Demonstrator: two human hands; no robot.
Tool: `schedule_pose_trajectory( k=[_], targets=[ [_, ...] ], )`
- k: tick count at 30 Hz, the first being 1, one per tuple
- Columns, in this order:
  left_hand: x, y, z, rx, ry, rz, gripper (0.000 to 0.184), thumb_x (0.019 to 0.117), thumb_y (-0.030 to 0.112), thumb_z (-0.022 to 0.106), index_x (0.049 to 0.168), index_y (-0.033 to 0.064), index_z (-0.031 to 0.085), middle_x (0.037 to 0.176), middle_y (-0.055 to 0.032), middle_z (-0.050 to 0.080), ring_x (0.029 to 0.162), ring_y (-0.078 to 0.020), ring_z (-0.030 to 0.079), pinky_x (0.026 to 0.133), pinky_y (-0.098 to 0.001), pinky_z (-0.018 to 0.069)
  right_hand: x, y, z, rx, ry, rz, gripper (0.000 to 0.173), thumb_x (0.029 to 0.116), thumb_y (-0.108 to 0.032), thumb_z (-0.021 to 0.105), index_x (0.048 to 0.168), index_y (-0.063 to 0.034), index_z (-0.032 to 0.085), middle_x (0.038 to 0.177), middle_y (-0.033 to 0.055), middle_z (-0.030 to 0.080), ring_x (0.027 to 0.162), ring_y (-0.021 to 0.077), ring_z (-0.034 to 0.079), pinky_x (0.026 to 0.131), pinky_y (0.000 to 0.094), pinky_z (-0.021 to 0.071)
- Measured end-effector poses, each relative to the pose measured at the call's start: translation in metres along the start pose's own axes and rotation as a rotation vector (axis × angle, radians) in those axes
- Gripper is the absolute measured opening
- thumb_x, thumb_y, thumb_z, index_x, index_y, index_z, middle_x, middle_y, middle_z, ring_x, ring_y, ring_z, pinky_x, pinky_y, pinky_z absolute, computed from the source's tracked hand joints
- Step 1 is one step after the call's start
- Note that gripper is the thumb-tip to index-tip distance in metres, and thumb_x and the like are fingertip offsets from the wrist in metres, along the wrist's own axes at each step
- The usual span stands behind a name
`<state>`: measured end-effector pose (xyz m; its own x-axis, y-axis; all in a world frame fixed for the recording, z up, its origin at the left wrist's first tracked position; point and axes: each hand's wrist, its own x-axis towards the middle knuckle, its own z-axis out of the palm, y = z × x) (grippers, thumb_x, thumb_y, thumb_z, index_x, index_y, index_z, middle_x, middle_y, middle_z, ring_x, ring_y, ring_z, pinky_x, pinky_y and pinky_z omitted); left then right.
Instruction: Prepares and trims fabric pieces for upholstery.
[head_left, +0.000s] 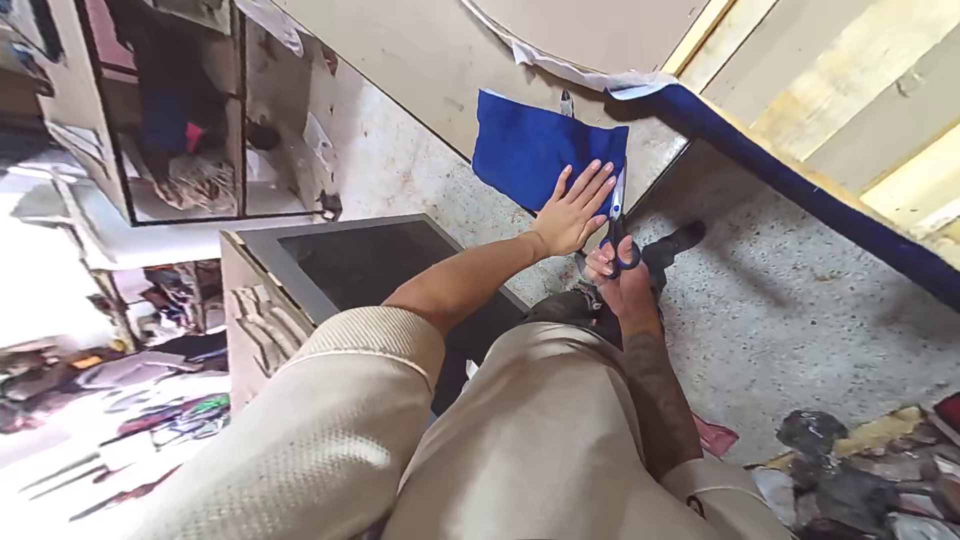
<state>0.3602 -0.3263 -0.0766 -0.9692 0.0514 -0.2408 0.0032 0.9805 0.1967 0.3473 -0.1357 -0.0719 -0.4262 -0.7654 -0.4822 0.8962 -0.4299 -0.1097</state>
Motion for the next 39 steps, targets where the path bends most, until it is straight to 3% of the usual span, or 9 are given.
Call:
schedule_pose_trajectory(
  k=[8, 11, 15, 20, 23, 27, 31, 35, 39],
  targets=[
    [0.001, -0.005, 0.003, -0.047, 0.011, 0.056, 0.065, 0.1084, 0.043, 0.014, 0.165, 0.0132, 0.022, 0.173, -0.0002, 0.015, 0.16, -0.018, 0.007, 0.126, -0.0627, -0.0034, 0.011, -0.013, 0.0, 0.013, -0.02, -0.001, 0.041, 0.1008, -0.049, 0.059, 0.087, -0.0102, 0.061, 0.072, 0.0002, 0.057, 0.061, 0.0103, 0.055, 0.058, 0.0244, 0.0481],
    [0.001, -0.007, 0.003, -0.055, 0.02, 0.08, 0.064, 0.1088, 0.043, 0.015, 0.165, 0.0145, 0.024, 0.173, 0.0004, 0.016, 0.16, -0.0182, 0.007, 0.126, -0.0632, -0.0026, 0.014, -0.015, -0.004, -0.059, -0.077, 0.014, 0.053, 0.0919, -0.066, 0.061, 0.091, -0.0137, 0.064, 0.08, -0.0008, 0.061, 0.073, 0.0116, 0.059, 0.069, 0.0271, 0.0516],
    [0.0, -0.008, 0.005, -0.077, 0.02, 0.11, 0.062, 0.1087, 0.044, 0.014, 0.165, 0.0201, 0.025, 0.172, 0.0052, 0.018, 0.16, -0.0187, 0.007, 0.126, -0.0646, -0.0025, 0.014, -0.02, -0.005, 0.006, -0.033, -0.013, 0.04, 0.0959, -0.048, 0.068, 0.08, -0.0122, 0.061, 0.068, -0.0015, 0.055, 0.059, 0.0095, 0.054, 0.057, 0.0238, 0.0471],
    [0.001, -0.008, 0.001, -0.05, -0.026, 0.145, 0.062, 0.1091, 0.044, 0.012, 0.165, 0.0209, 0.024, 0.173, 0.0065, 0.016, 0.16, -0.0198, 0.004, 0.125, -0.0659, -0.0026, 0.021, -0.032, -0.006, -0.188, -0.096, -0.023, 0.055, 0.0934, -0.07, 0.055, 0.087, -0.0167, 0.065, 0.076, -0.0029, 0.06, 0.07, 0.0101, 0.058, 0.068, 0.0268, 0.0505],
    [0.002, -0.008, 0.002, -0.054, -0.035, 0.145, 0.062, 0.109, 0.044, 0.013, 0.165, 0.0205, 0.024, 0.173, 0.0066, 0.015, 0.16, -0.0193, 0.003, 0.125, -0.0654, -0.0035, 0.027, -0.041, 0.003, -0.084, -0.061, -0.036, 0.047, 0.1037, -0.054, 0.05, 0.082, -0.0131, 0.06, 0.067, -0.0023, 0.054, 0.057, 0.0086, 0.052, 0.055, 0.0235, 0.0448],
    [0.002, -0.007, 0.0, -0.017, -0.046, 0.147, 0.062, 0.1082, 0.043, 0.015, 0.165, 0.0199, 0.025, 0.173, 0.006, 0.015, 0.16, -0.0199, 0.003, 0.125, -0.0656, -0.0034, 0.03, -0.042, 0.003, -0.019, -0.127, 0.001, 0.054, 0.1023, -0.063, 0.044, 0.088, -0.0141, 0.063, 0.076, -0.001, 0.058, 0.067, 0.0111, 0.055, 0.063, 0.026, 0.0474],
    [0.001, -0.007, 0.002, -0.023, -0.023, 0.144, 0.061, 0.109, 0.044, 0.016, 0.165, 0.0217, 0.026, 0.173, 0.0083, 0.015, 0.16, -0.0182, 0.002, 0.125, -0.0645, -0.0037, 0.029, -0.044, 0.009, 0.014, -0.108, -0.021, 0.044, 0.1054, -0.049, 0.051, 0.084, -0.0111, 0.06, 0.069, 0.0002, 0.055, 0.056, 0.0098, 0.052, 0.052, 0.0224, 0.044],
    [-0.002, -0.004, 0.003, -0.02, 0.013, 0.148, 0.059, 0.11, 0.043, 0.015, 0.166, 0.0235, 0.024, 0.173, 0.0096, 0.012, 0.16, -0.0171, -0.001, 0.126, -0.0626, -0.0041, -0.005, -0.049, 0.019, -0.288, -0.108, 0.031, 0.047, 0.1032, -0.057, 0.048, 0.093, -0.0129, 0.06, 0.079, 0.0005, 0.059, 0.067, 0.0119, 0.056, 0.061, 0.0271, 0.0484],
    [-0.003, -0.005, -0.002, -0.112, 0.058, 0.145, 0.058, 0.1111, 0.044, 0.014, 0.165, 0.0252, 0.023, 0.172, 0.0096, 0.016, 0.16, -0.017, 0.003, 0.127, -0.0632, 0.0009, -0.049, -0.066, 0.056, -0.742, -0.029, -0.178, 0.037, 0.0998, -0.043, 0.062, 0.105, -0.007, 0.064, 0.096, 0.003, 0.066, 0.081, 0.0116, 0.062, 0.071, 0.0286, 0.0544]
  ],
)
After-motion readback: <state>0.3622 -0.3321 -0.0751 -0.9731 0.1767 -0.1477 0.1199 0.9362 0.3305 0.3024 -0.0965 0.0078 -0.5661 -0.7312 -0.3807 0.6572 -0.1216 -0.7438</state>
